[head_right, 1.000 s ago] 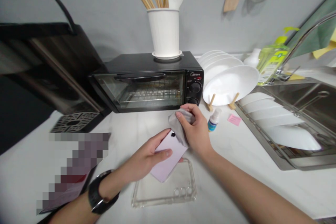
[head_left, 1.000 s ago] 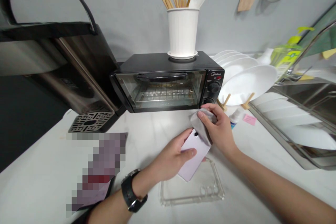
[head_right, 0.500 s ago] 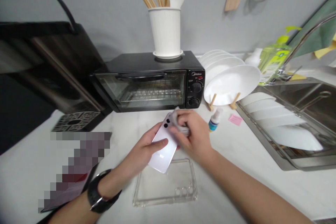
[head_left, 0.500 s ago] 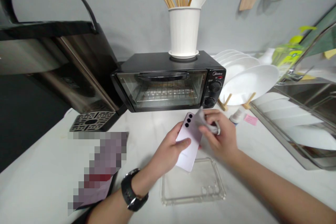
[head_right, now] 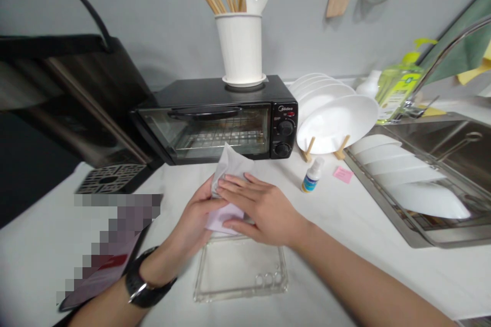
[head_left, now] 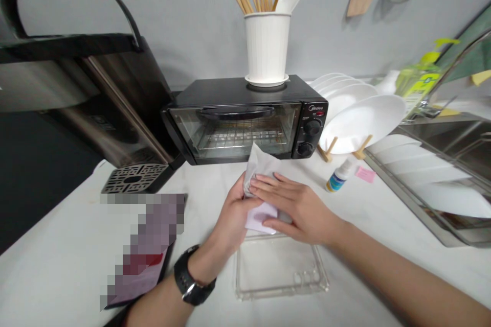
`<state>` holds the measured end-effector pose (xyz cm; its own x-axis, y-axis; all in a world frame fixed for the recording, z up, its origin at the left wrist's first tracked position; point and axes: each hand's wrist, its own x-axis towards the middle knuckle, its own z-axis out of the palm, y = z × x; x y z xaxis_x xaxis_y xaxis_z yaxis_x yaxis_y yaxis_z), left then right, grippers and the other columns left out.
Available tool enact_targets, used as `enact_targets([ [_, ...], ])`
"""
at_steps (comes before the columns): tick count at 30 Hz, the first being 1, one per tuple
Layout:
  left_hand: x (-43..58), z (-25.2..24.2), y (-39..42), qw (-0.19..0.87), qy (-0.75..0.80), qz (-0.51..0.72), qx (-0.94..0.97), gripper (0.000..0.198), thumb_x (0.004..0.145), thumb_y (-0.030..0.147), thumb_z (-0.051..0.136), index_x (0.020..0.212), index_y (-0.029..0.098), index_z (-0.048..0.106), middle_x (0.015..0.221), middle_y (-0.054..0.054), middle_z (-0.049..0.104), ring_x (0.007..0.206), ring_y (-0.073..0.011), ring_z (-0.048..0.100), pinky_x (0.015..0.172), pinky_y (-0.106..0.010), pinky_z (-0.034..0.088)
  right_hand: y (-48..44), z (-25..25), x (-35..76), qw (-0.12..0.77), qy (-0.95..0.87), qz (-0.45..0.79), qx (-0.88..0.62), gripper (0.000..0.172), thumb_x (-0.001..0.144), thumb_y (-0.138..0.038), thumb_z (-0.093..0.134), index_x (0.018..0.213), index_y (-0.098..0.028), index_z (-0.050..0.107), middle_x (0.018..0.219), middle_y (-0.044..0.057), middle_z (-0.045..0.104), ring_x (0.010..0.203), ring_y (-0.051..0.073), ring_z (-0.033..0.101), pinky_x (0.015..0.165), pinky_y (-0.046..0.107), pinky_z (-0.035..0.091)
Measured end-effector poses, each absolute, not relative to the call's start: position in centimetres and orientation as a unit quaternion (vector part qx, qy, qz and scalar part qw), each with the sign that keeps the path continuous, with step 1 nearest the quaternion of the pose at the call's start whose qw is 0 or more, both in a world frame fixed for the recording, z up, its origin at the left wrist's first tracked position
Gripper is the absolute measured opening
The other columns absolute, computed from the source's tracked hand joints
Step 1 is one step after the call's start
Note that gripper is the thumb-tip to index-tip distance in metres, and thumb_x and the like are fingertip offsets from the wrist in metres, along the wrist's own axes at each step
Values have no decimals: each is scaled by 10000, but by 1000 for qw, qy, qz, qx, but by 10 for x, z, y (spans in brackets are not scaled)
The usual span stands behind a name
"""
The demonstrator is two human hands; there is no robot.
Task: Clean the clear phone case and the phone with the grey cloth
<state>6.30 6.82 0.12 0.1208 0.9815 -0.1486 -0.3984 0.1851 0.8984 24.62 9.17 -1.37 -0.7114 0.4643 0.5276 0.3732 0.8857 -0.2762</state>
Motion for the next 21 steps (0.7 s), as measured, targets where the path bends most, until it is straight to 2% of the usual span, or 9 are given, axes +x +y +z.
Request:
enact_targets([
  [2, 63, 4, 69, 678, 386, 525, 341, 530, 679, 92, 707, 1202, 174, 705, 1115, -51, 778, 961, -226, 721, 777, -262, 527, 92, -14, 247, 338, -897, 77, -274, 514, 1061, -377, 535, 1551, -230, 487, 1506, 95, 606, 1435, 252, 537, 1217, 534, 426],
  [3, 62, 5, 69, 689, 376, 525, 330, 536, 694, 103, 709, 1225, 180, 704, 1121, -46, 779, 949, -223, 726, 763, -257, 528, 93, -14, 247, 348, -883, 67, -309, 519, 1060, -369, 534, 1557, -228, 482, 1521, 110, 589, 1443, 270, 526, 1205, 552, 436],
  [5, 63, 6, 71, 701, 363, 534, 303, 501, 759, 154, 733, 1258, 183, 696, 1148, -48, 778, 983, -230, 732, 810, -269, 545, 93, -14, 247, 342, -875, 46, -341, 588, 1055, -391, 543, 1596, -199, 418, 1593, 139, 494, 1520, 306, 406, 1226, 600, 381],
  [7, 63, 5, 73, 720, 363, 531, 260, 424, 860, 272, 739, 1265, 157, 692, 1151, -76, 779, 1033, -241, 733, 892, -295, 555, 91, -14, 245, 309, -907, 48, -281, 629, 1053, -430, 550, 1606, -179, 389, 1623, 130, 450, 1566, 292, 309, 1272, 604, 279],
  [10, 64, 5, 75, 766, 364, 488, 208, 487, 993, 496, 591, 1259, 101, 693, 1103, -143, 780, 1032, -272, 742, 913, -345, 572, 87, -14, 241, 280, -943, 83, -157, 508, 1071, -430, 525, 1527, -205, 509, 1521, 75, 593, 1508, 208, 434, 1289, 505, 287],
  [13, 65, 8, 76, 778, 337, 486, 212, 558, 1036, 572, 467, 1354, 150, 648, 1167, -140, 765, 1043, -284, 741, 926, -393, 574, 88, -15, 243, 317, -917, 69, -231, 455, 1083, -369, 497, 1513, -224, 530, 1495, 76, 620, 1462, 214, 503, 1251, 508, 367],
  [17, 64, 10, 73, 804, 291, 475, 211, 582, 1036, 616, 434, 1407, 203, 609, 1258, -113, 734, 1128, -283, 707, 994, -409, 536, 94, -14, 246, 320, -883, 15, -342, 705, 1056, -459, 520, 1638, -127, 300, 1665, 177, 361, 1582, 319, 264, 1258, 619, 293],
  [19, 62, 9, 71, 827, 275, 448, 200, 555, 1025, 608, 469, 1352, 195, 643, 1232, -111, 740, 1137, -287, 698, 1002, -409, 522, 93, -13, 245, 302, -910, 11, -283, 765, 1049, -500, 519, 1651, -112, 248, 1682, 175, 327, 1604, 317, 184, 1272, 613, 255],
  [21, 61, 7, 70, 840, 265, 430, 197, 477, 1007, 568, 537, 1258, 191, 687, 1162, -101, 755, 1101, -276, 704, 980, -390, 520, 89, -11, 242, 294, -932, 11, -211, 740, 1055, -505, 505, 1642, -119, 274, 1670, 156, 369, 1607, 288, 192, 1286, 578, 240],
])
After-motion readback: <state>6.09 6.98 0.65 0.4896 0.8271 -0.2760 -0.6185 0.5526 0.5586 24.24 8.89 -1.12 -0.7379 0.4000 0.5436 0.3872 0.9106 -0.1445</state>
